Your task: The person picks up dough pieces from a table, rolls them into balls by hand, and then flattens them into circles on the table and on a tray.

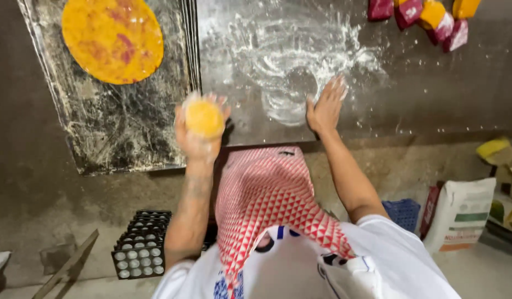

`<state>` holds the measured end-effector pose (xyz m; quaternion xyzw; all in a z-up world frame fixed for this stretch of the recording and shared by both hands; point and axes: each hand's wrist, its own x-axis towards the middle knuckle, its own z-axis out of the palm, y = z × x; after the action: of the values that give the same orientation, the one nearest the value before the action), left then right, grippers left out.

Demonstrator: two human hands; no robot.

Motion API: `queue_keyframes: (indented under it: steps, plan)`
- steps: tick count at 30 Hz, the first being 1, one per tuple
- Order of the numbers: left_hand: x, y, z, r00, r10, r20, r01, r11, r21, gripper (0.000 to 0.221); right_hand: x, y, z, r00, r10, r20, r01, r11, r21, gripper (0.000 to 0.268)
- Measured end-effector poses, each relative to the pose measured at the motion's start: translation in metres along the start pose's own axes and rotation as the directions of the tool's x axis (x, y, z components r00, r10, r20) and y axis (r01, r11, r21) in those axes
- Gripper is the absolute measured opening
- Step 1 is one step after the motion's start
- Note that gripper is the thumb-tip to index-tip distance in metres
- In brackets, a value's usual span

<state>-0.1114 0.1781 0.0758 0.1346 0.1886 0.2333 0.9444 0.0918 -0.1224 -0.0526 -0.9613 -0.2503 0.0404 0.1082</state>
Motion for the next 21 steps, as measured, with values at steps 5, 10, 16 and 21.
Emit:
queue_keyframes:
  steps: [5, 10, 16, 21]
  plan:
    - [-0.027, -0.002, -0.014, 0.980, 0.042, -0.194, -0.019, 0.992, 0.122, 0.054, 0.135, -0.066, 0.003, 0.985, 0.091, 0.144, -0.128, 0.954, 0.271, 0.091]
    - [-0.030, -0.025, -0.029, 0.971, 0.036, -0.236, -0.010, 0.994, 0.110, 0.048, 0.106, -0.152, 0.026, 0.870, -0.491, 0.039, 0.472, 0.853, 0.222, 0.087]
    - [0.009, -0.074, -0.036, 0.959, -0.023, -0.281, 0.046, 0.996, 0.074, 0.045, 0.064, -0.051, -0.022, 0.870, -0.301, 0.391, 0.343, 0.938, -0.041, 0.070]
    - [0.059, -0.165, 0.018, 0.994, 0.014, -0.107, -0.008, 0.999, 0.054, 0.048, 0.062, -0.022, -0.089, 0.807, -0.513, -0.292, 0.589, 0.672, 0.448, 0.070]
